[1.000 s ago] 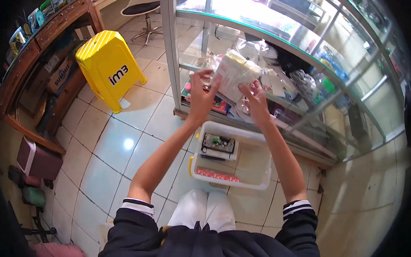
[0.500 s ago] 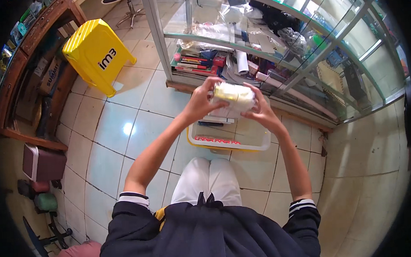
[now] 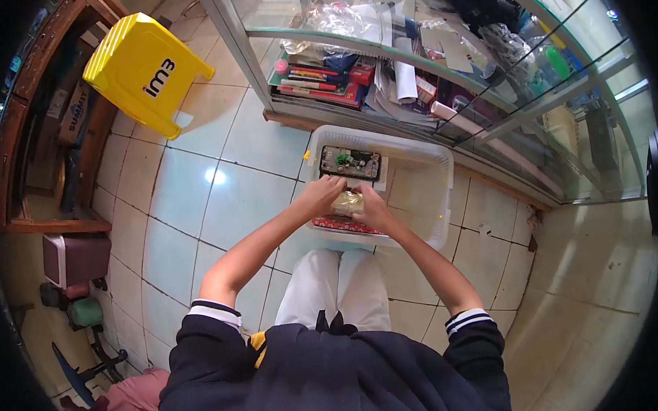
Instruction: The person picks up several packaged electronic components and boxes from a glass display case and places them one by one into a plastic bin on the floor, including mobile phone screens, batteries, and a small black electronic device.
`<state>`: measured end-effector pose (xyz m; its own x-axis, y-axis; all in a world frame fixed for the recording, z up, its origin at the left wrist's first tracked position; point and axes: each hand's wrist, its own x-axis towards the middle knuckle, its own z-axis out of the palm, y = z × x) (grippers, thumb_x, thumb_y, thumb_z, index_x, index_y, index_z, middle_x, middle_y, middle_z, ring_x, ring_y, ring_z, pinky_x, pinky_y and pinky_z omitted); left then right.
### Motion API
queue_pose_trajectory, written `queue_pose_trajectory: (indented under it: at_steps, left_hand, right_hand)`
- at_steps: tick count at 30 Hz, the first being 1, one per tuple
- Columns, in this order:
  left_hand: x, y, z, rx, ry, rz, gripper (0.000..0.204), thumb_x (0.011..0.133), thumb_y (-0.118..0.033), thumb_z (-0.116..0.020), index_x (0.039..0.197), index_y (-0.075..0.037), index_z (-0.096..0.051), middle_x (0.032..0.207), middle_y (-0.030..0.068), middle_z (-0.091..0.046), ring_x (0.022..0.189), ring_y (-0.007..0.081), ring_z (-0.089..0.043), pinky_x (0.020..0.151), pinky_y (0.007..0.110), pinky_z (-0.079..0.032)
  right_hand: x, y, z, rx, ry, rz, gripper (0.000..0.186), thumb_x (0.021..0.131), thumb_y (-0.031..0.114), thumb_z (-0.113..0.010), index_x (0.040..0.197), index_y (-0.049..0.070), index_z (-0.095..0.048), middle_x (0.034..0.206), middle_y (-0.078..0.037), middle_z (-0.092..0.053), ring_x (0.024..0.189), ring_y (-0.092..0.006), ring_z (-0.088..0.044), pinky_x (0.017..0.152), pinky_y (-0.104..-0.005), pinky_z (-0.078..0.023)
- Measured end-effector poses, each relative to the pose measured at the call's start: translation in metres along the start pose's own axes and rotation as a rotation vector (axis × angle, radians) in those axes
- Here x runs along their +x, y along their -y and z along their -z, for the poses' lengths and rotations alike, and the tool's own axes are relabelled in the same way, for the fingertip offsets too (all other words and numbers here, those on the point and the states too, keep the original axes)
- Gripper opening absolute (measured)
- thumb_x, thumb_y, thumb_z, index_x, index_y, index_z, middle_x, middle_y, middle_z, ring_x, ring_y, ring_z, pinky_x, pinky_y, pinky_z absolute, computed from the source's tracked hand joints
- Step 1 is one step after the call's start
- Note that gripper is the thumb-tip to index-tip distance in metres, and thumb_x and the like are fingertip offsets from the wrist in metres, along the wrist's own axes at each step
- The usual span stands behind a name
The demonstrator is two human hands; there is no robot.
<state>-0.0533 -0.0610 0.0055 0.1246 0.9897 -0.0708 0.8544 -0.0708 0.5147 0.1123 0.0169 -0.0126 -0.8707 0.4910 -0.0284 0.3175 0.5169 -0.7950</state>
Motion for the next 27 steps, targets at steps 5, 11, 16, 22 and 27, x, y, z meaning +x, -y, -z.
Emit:
queue_pose_trajectory:
  at_steps: [5, 11, 16, 22, 27]
  left_hand:
    - [0.01, 0.012, -0.023, 0.477, 0.056, -0.034, 0.047, 0.051, -0.011, -0.069, 0.091, -0.003, -0.045, 0.084, 0.0093, -0.051, 0.083, 0.0216, -0.053, 0.061, 0.03, -0.049]
    - [0.011, 0.022, -0.051, 0.406, 0.218, 0.089, 0.029, 0.057, -0.006, -0.064, 0.082, -0.003, -0.05, 0.08, 0.0095, -0.052, 0.077, 0.0224, -0.057, 0.06, 0.03, -0.048]
    - [0.0, 0.02, -0.044, 0.385, 0.095, 0.081, 0.028, 0.061, -0.007, -0.061, 0.084, -0.003, -0.048, 0.084, 0.0111, -0.051, 0.081, 0.0225, -0.055, 0.06, 0.031, -0.047]
    - [0.001, 0.001, 0.055, 0.147, 0.006, -0.025, 0.036, 0.065, -0.017, -0.062, 0.095, -0.006, -0.045, 0.089, 0.011, -0.049, 0.084, 0.0281, -0.051, 0.071, 0.036, -0.043]
    - [-0.009, -0.032, 0.175, -0.102, 0.065, 0.088, 0.048, 0.07, -0.029, -0.062, 0.106, -0.004, -0.043, 0.103, 0.0137, -0.048, 0.093, 0.0265, -0.049, 0.08, 0.034, -0.041]
  right_hand:
    - [0.014, -0.021, -0.023, -0.147, 0.096, -0.098, 0.058, 0.058, 0.006, -0.063, 0.108, -0.002, -0.033, 0.104, -0.022, -0.041, 0.1, -0.0363, -0.041, 0.082, -0.0389, -0.037]
    - [0.014, -0.041, -0.042, -0.094, 0.209, -0.156, 0.055, 0.062, 0.009, -0.061, 0.109, -0.002, -0.033, 0.109, -0.023, -0.036, 0.102, -0.0382, -0.038, 0.084, -0.0397, -0.036]
    - [0.014, -0.022, -0.027, -0.225, 0.266, -0.218, 0.05, 0.066, 0.012, -0.059, 0.109, 0.001, -0.036, 0.112, -0.022, -0.035, 0.101, -0.0392, -0.04, 0.086, -0.0401, -0.037]
    - [0.034, 0.021, 0.05, -0.37, 0.549, -0.057, 0.046, 0.07, 0.025, -0.059, 0.107, 0.002, -0.044, 0.107, -0.021, -0.043, 0.099, -0.0346, -0.044, 0.085, -0.0372, -0.037]
    - [0.054, 0.102, 0.15, -0.498, 0.557, 0.127, 0.047, 0.074, 0.032, -0.055, 0.108, 0.001, -0.044, 0.098, -0.021, -0.049, 0.096, -0.0335, -0.047, 0.082, -0.0374, -0.039]
